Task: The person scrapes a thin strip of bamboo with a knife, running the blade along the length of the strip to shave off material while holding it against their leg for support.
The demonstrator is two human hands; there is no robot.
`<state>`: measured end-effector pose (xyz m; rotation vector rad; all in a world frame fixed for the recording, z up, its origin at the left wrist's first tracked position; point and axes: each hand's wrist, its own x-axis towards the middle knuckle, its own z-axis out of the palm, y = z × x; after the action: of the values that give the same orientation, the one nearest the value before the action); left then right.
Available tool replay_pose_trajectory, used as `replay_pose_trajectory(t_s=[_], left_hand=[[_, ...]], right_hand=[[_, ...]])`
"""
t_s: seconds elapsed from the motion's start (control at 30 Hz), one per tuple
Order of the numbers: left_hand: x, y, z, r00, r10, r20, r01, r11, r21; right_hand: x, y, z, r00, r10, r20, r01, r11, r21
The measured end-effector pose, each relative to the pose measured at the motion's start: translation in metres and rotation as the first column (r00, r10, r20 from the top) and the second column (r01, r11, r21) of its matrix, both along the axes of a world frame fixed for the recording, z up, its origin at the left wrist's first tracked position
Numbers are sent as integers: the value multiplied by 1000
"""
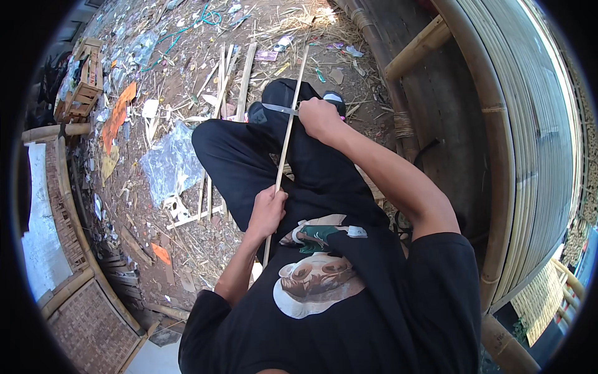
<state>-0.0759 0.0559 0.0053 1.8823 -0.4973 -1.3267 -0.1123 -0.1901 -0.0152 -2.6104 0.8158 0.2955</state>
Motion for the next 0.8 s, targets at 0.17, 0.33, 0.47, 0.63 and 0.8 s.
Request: replay_pose_trajectory(t_s=[0.17, 0.33, 0.47, 0.63, 0.8], left_hand=[[-16, 42, 24, 979, 94, -178, -79, 993, 91], [-20, 63, 25, 1000, 19, -21, -18, 999, 43], [-27, 83, 40, 1000, 2, -1, -2, 997, 81], [-26, 95, 59, 999, -23, 42, 17, 992, 125], [-17, 115, 80, 999, -47, -13, 48, 988, 149]], right_hand=[[-1, -3, 3, 1000, -7, 15, 6, 1000, 20], [-3, 0, 0, 999, -20, 33, 20, 1000, 11], [-5, 0, -2, 998, 3, 60, -4, 1000, 17], [-6, 2, -4, 997, -39, 74, 38, 999, 22], [-8, -2, 1, 990, -117, 80, 112, 992, 64]])
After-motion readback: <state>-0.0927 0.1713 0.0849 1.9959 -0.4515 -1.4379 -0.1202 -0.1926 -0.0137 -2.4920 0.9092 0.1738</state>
